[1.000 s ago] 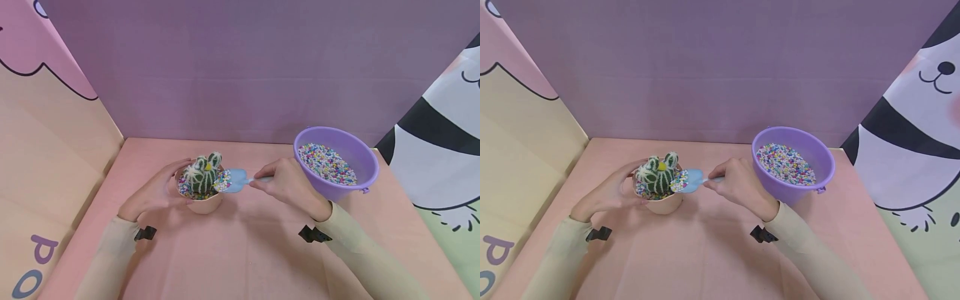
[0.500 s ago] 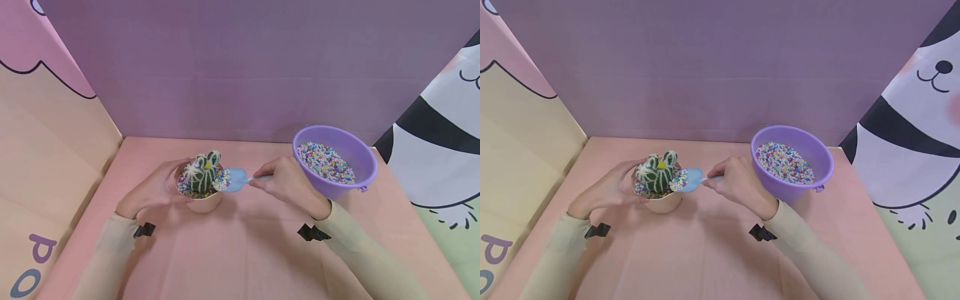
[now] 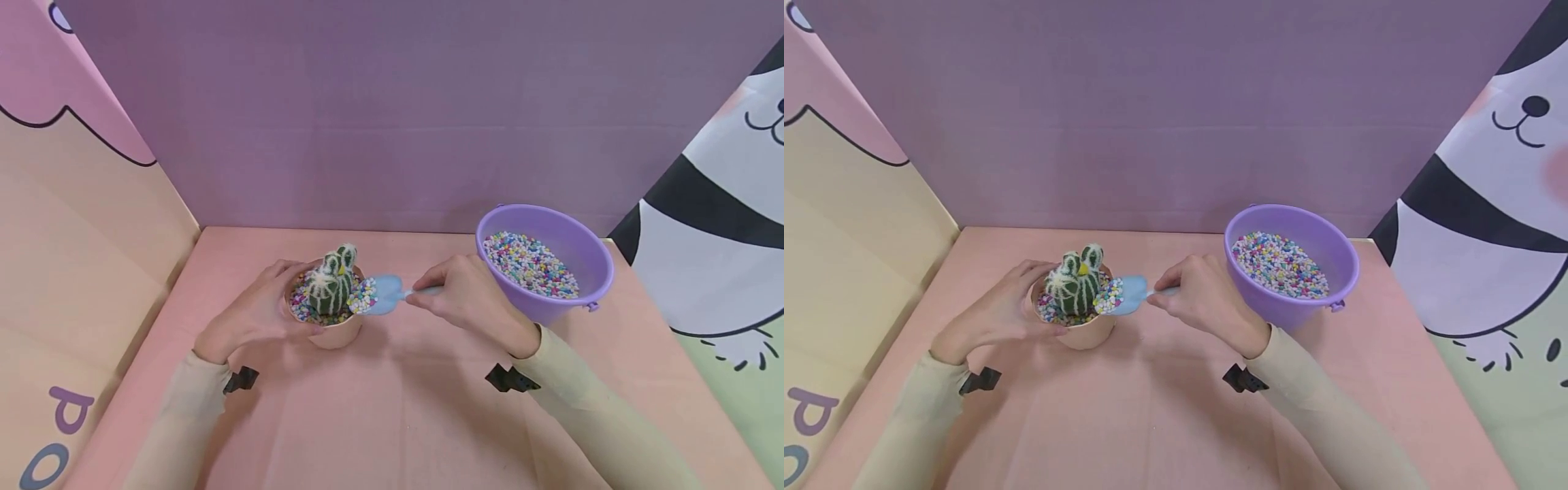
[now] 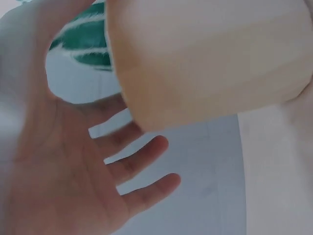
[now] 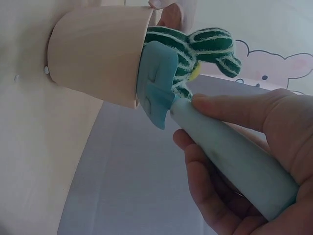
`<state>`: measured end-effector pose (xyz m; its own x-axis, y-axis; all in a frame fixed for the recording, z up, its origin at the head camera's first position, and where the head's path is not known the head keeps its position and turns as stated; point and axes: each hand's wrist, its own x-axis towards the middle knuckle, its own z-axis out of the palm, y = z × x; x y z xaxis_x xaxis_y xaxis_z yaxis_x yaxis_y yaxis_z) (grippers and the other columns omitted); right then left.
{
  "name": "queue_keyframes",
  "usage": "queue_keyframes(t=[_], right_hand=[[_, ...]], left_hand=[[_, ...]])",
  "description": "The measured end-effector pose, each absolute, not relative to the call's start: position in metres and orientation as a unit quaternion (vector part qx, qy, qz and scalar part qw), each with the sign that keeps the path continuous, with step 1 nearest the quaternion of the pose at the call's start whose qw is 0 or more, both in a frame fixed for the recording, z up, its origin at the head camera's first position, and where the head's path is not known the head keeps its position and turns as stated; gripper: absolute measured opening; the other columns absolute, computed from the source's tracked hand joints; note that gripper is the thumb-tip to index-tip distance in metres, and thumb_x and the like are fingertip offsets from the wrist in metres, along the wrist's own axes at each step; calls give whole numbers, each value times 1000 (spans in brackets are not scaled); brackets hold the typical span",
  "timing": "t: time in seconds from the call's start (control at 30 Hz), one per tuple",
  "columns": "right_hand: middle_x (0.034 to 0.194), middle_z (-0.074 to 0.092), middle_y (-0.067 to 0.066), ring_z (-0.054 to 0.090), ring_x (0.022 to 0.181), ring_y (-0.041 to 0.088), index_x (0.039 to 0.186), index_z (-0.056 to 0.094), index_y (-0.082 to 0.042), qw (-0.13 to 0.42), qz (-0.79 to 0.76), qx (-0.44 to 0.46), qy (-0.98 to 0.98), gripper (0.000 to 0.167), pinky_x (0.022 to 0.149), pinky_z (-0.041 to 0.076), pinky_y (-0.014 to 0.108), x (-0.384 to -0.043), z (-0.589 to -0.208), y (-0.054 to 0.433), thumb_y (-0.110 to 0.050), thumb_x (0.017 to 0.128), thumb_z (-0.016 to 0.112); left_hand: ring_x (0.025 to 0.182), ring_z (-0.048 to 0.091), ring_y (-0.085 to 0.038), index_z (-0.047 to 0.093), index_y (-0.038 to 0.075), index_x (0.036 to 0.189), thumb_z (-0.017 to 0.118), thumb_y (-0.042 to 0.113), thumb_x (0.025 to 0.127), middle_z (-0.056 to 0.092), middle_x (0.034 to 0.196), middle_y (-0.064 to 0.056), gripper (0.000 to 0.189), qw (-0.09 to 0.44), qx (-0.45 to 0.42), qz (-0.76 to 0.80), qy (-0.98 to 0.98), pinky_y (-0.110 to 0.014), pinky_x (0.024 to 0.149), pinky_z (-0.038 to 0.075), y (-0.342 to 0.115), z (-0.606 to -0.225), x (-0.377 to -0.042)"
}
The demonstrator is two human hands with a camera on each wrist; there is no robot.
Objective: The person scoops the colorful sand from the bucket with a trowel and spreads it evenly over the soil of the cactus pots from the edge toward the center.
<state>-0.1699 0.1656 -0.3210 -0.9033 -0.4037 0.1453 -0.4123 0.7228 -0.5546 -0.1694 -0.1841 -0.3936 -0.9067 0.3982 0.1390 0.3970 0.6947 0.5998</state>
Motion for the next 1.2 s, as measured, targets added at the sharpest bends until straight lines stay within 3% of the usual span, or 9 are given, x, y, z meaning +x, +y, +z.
queue_keyframes(t=[0.23,0.43,0.7,0.83,1.03,1.2], right_hand=[[89,83,-5,77,84,13,95,88,-15,10,292,216,-932,17,73,62,34,-170,-319,165,-29,83,89],[90,83,-4,78,86,14,96,88,-15,2,292,219,-931,18,74,62,34,-171,-316,164,-28,84,89],[91,83,-5,78,88,14,97,87,-16,-5,301,215,-929,17,76,63,36,-171,-317,167,-28,85,88],[91,83,-5,78,88,14,97,88,-16,-8,304,211,-929,17,77,63,36,-171,-319,168,-28,85,88],[91,83,-6,78,90,14,97,87,-16,-16,313,206,-927,17,77,63,36,-172,-320,168,-28,85,87],[91,83,-6,77,88,13,96,87,-17,-19,313,208,-926,16,76,63,34,-172,-321,167,-29,85,88]], left_hand=[[154,41,-35,46,16,161,99,24,70,50,163,-7,105,45,255,395,882,-63,127,32,-190,-395,-181],[134,59,-23,51,18,155,101,27,69,62,147,0,100,43,261,409,873,-53,117,45,-189,-395,-182],[119,66,-16,56,23,147,101,39,70,69,130,6,91,17,250,368,895,-46,107,53,-181,-391,-177],[109,68,-15,60,24,136,101,42,67,71,118,8,82,5,220,334,916,-43,99,55,-177,-387,-172],[112,68,-14,56,34,148,99,49,66,71,123,13,93,-13,199,290,936,-42,97,56,-172,-383,-165],[118,65,-16,52,26,155,100,35,68,68,131,7,100,-7,250,341,906,-45,106,53,-175,-388,-171]])
